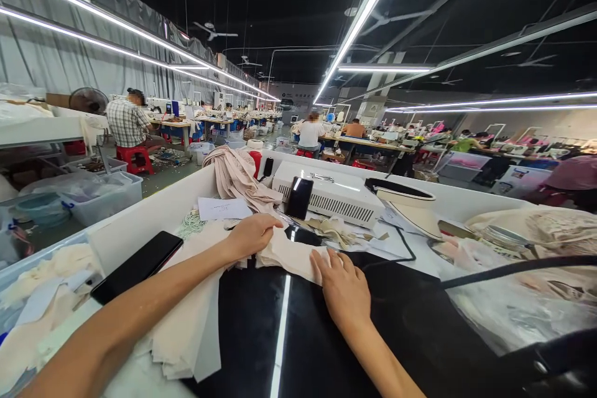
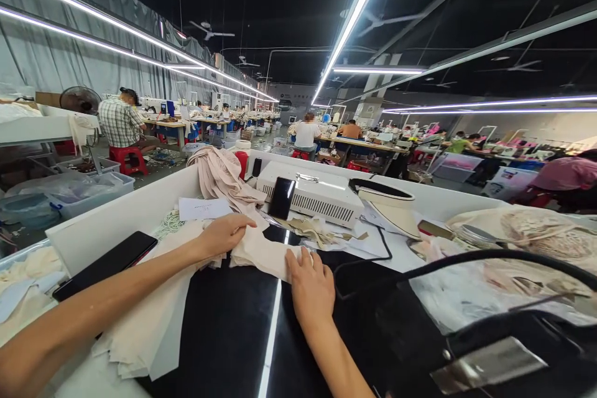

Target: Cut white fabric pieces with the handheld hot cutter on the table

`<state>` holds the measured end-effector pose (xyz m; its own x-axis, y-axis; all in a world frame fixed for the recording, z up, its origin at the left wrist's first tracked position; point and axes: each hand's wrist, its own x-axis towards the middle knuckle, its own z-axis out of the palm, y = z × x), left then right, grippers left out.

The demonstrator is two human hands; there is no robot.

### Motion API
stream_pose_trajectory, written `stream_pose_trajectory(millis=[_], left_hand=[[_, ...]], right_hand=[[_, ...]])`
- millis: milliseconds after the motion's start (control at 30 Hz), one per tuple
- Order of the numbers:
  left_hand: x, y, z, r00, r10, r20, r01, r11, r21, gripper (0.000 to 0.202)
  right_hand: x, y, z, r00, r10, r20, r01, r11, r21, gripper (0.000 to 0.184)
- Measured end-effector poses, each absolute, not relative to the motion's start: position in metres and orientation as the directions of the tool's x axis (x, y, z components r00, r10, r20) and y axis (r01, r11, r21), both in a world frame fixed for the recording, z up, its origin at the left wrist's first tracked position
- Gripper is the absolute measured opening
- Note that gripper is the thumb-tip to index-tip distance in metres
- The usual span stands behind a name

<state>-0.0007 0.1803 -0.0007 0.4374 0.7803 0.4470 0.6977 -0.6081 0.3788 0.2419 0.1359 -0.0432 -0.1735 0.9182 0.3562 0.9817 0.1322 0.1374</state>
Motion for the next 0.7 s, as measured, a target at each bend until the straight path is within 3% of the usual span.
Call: stream_pose_trajectory(millis=[167,367,700], left_hand=[[0.019,0.194,-0.015,0.544,0.759,0.357,0.681,-0.648,0.341,0.039],[0.019,0.194,-0.047,0.545,0.812,0.212,0.741,-0.584,0.331,0.045],[0.009,0.181,-0.030,0.528,0.819,0.226,0.731,-0.573,0.370,0.055]], right_hand=[[0.236,0.137,-0.044,-0.252,0.908,0.335,0.967,0.222,0.127,0.076],[0.244,0.142,-0.053,-0.268,0.923,0.278,0.963,0.265,0.048,0.082],[0.235,0.089,-0.049,-0.355,0.889,0.290,0.925,0.379,-0.032,0.085]])
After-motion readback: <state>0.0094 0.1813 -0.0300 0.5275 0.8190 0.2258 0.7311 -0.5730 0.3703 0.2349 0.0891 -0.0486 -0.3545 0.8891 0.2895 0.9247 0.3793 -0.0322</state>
